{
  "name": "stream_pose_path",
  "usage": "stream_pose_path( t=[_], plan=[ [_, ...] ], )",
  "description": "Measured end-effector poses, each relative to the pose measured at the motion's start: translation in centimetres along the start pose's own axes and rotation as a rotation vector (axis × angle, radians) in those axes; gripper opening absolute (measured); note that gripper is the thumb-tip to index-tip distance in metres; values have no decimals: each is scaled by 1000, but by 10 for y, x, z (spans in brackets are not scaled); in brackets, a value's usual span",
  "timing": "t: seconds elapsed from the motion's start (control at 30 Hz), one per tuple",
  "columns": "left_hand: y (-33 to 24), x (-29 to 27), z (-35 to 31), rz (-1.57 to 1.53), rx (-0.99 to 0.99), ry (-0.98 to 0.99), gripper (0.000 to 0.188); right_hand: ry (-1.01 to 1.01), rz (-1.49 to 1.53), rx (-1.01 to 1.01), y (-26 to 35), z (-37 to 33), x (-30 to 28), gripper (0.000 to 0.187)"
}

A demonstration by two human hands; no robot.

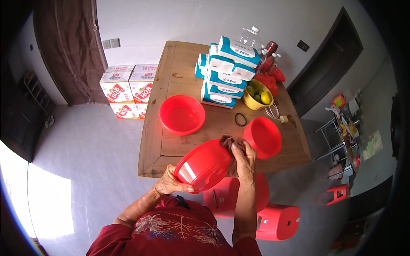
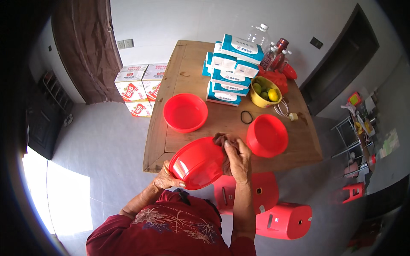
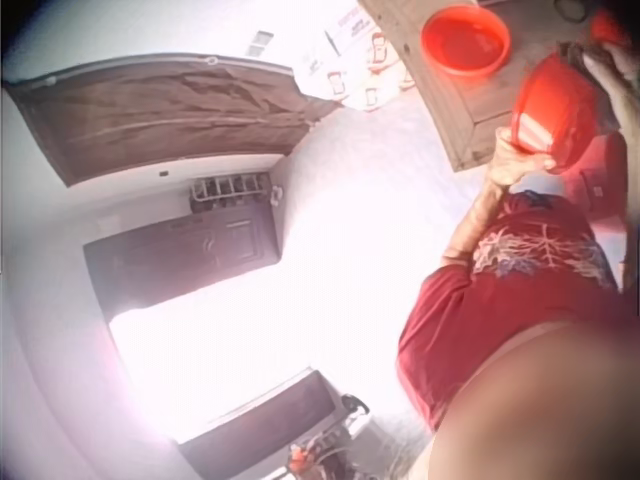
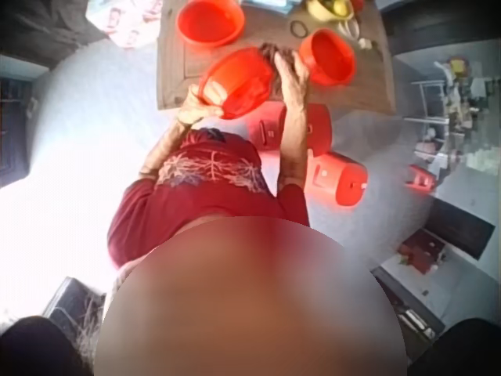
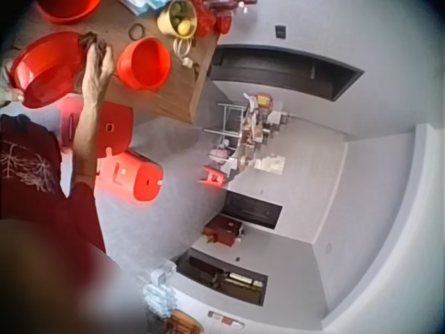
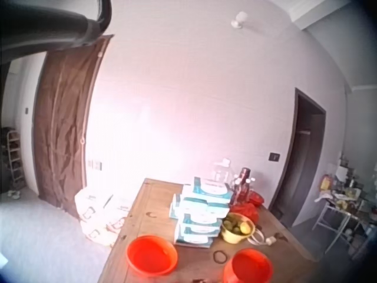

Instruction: The person wipes the inside and outside of three red plastic bowls using a dark cloth. They handle the bowls one at a time, rotating them to clean all surfaces, and place them back on the wooden table after each wipe.

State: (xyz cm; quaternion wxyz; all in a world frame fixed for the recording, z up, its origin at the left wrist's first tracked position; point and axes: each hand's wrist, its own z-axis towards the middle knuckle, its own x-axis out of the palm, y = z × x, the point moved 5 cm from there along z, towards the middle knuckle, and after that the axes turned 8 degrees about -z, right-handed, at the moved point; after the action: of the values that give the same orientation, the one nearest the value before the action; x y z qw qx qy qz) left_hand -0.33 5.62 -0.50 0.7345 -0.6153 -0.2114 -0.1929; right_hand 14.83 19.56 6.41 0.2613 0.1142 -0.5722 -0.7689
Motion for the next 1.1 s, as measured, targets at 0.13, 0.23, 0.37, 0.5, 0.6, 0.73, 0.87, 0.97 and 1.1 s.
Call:
stream_pose_path(
  t=[0.13, 0.23, 0.37, 0.5, 0.6, 0.73, 0.87, 0.97, 1.1],
  plan=[
    [-3, 13, -2, 78, -110, 24, 34, 307, -753, -310, 60, -7, 48, 16],
    [-1, 12, -4, 85, -143, 27, 33, 474, -934, -588, 77, -21, 77, 23],
    [-3, 4, -5, 31, -55, 38, 35, 478, -426, -246, 57, -5, 49, 25],
    [-1, 2, 0, -270, 22, -12, 51, 373, -162, -117, 25, 5, 12, 23],
    [-1, 0, 4, -473, 40, -42, 62, 233, 125, 9, -7, 0, -5, 24],
    [12, -16, 7, -642, -22, -150, 59, -97, 278, 117, -43, -19, -10, 31],
    [16, -16, 15, -704, -108, -332, 75, -278, 259, 148, -64, -36, -4, 41],
    [9, -10, 29, -783, -113, -393, 62, -363, -93, 88, -45, -50, 19, 50],
    [1, 4, 49, -784, -48, -360, 55, -371, -440, -237, -36, -69, 47, 43]
  ],
)
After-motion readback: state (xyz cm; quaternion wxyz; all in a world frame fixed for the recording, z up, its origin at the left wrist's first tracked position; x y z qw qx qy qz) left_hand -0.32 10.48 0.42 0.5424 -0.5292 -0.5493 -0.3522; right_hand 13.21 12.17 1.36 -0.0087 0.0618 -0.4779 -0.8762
